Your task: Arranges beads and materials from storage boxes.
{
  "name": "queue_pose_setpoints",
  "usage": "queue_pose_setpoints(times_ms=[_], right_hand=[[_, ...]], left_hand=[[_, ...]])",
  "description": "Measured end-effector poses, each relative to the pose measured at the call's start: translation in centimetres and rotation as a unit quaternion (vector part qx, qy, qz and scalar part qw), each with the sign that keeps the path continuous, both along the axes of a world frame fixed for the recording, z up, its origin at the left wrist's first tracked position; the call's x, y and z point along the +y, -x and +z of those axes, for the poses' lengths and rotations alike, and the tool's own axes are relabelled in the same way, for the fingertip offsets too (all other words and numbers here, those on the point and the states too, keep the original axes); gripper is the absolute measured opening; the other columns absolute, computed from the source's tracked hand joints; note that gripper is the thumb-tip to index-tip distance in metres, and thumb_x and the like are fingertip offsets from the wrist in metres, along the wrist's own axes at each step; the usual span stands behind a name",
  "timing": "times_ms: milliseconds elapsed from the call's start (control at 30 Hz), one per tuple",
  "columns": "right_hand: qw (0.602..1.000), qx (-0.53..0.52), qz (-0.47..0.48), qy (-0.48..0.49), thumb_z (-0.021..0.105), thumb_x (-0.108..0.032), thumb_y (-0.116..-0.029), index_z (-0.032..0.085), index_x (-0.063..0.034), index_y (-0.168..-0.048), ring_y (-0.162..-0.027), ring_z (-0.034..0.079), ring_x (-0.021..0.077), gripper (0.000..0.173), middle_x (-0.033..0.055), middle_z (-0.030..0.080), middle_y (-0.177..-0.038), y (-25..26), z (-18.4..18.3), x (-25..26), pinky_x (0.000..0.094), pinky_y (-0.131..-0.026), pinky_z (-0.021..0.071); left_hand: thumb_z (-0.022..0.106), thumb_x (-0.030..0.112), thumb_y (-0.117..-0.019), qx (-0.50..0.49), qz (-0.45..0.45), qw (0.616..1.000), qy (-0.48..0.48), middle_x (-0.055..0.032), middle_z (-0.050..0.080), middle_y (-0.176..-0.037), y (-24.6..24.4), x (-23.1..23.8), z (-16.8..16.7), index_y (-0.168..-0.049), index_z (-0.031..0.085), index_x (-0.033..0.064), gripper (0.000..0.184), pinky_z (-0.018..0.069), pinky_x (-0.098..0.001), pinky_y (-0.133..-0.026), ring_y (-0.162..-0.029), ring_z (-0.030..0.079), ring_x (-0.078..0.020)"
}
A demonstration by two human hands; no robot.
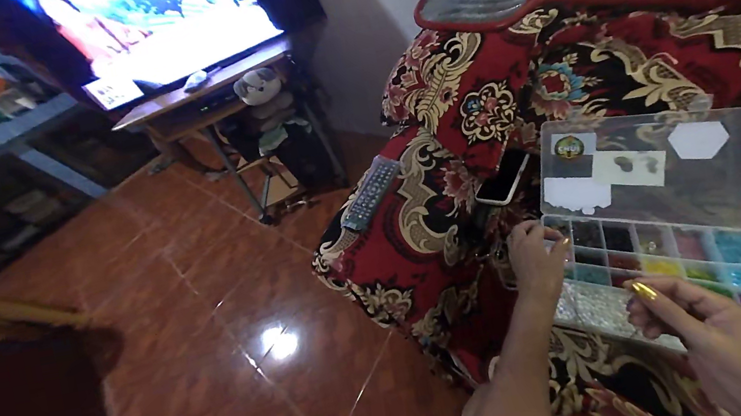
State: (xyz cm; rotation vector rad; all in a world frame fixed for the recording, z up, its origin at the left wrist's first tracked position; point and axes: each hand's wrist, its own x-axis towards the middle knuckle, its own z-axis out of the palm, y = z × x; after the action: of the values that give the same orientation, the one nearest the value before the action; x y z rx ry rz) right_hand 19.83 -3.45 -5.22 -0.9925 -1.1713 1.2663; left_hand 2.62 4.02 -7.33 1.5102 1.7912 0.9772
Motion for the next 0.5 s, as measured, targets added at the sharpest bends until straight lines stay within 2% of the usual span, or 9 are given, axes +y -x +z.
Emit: queue_pose_setpoints(times_ms=[33, 100, 167, 233, 300, 400, 500], right_hand=[[1.000, 0.002, -0.005, -0.005, 0.055, -0.003, -0.0967, 0.071, -0.0054, -0.098, -0.062, 0.069, 0.0044, 0.017, -0.0047, 0.072, -0.073, 0.0, -0.1, 0.0, 0.0187, -0.058, 0.0591], [1.000, 0.010, -0.019, -0.021, 0.055, -0.004, -0.0959, 0.071, -0.0059, -0.098, -0.061, 0.069, 0.0038, 0.016, -0.0055, 0.072, -0.073, 0.2, -0.2, 0.2, 0.0191, -0.057, 0.0594], [0.999, 0.012, -0.032, -0.034, 0.056, -0.004, -0.0959, 0.072, -0.0049, -0.099, -0.061, 0.068, 0.0039, 0.016, -0.0053, 0.072, -0.074, 0.2, 0.0, 0.1, 0.0198, -0.058, 0.0594], [0.998, 0.012, -0.042, -0.041, 0.057, -0.004, -0.0966, 0.072, -0.0037, -0.101, -0.062, 0.068, 0.0035, 0.016, -0.0051, 0.072, -0.075, 0.1, 0.3, 0.0, 0.0198, -0.059, 0.0596], [0.997, 0.032, -0.053, -0.036, 0.058, -0.003, -0.0969, 0.072, -0.0019, -0.102, -0.063, 0.068, 0.0048, 0.014, -0.0030, 0.072, -0.075, 0.2, 0.5, 0.0, 0.0207, -0.060, 0.0600], [0.996, 0.044, -0.064, -0.034, 0.060, -0.003, -0.0968, 0.072, -0.0013, -0.100, -0.062, 0.067, 0.0047, 0.013, -0.0026, 0.071, -0.075, 0.2, 0.6, 0.1, 0.0208, -0.059, 0.0595], [0.996, 0.042, -0.068, -0.024, 0.060, -0.004, -0.0963, 0.072, -0.0007, -0.098, -0.062, 0.067, 0.0051, 0.012, -0.0017, 0.070, -0.075, 0.2, 0.6, 0.1, 0.0209, -0.059, 0.0592]], left_hand=[[0.068, 0.015, -0.0961, -0.042, 0.002, 0.999, -0.024, -0.0198, 0.062, -0.130, -0.2, -0.3, 0.6, -0.111, 0.073, -0.0003, 0.022, 0.0469, -0.0432, -0.103, -0.120, 0.059, -0.0299], [0.064, 0.008, -0.0985, -0.209, -0.016, 0.978, -0.011, -0.0130, 0.068, -0.111, -0.7, -0.7, 2.3, -0.114, 0.067, -0.0053, 0.021, 0.0531, -0.0311, -0.089, -0.097, 0.065, -0.0143], [0.053, 0.003, -0.1033, -0.406, -0.051, 0.910, 0.074, -0.0074, 0.065, -0.103, -1.3, -1.5, 3.8, -0.120, 0.059, -0.0056, 0.020, 0.0568, -0.0294, -0.083, -0.088, 0.066, -0.0115], [0.045, 0.005, -0.1067, -0.506, -0.092, 0.847, 0.136, -0.0017, 0.066, -0.093, -1.8, -2.0, 4.3, -0.118, 0.056, 0.0011, 0.016, 0.0595, -0.0302, -0.079, -0.080, 0.068, -0.0115], [0.041, 0.006, -0.1078, -0.534, -0.136, 0.818, 0.164, 0.0004, 0.068, -0.088, -2.4, -2.2, 4.2, -0.112, 0.057, 0.0048, 0.017, 0.0601, -0.0293, -0.077, -0.078, 0.069, -0.0108], [0.040, 0.009, -0.1072, -0.530, -0.205, 0.804, 0.175, 0.0027, 0.069, -0.086, -2.9, -2.5, 3.8, -0.102, 0.061, 0.0100, 0.022, 0.0585, -0.0258, -0.073, -0.075, 0.067, -0.0075], [0.042, 0.011, -0.1060, -0.538, -0.229, 0.792, 0.177, 0.0031, 0.070, -0.084, -2.9, -2.6, 3.4, -0.099, 0.062, 0.0121, 0.022, 0.0574, -0.0228, -0.068, -0.072, 0.067, -0.0055]])
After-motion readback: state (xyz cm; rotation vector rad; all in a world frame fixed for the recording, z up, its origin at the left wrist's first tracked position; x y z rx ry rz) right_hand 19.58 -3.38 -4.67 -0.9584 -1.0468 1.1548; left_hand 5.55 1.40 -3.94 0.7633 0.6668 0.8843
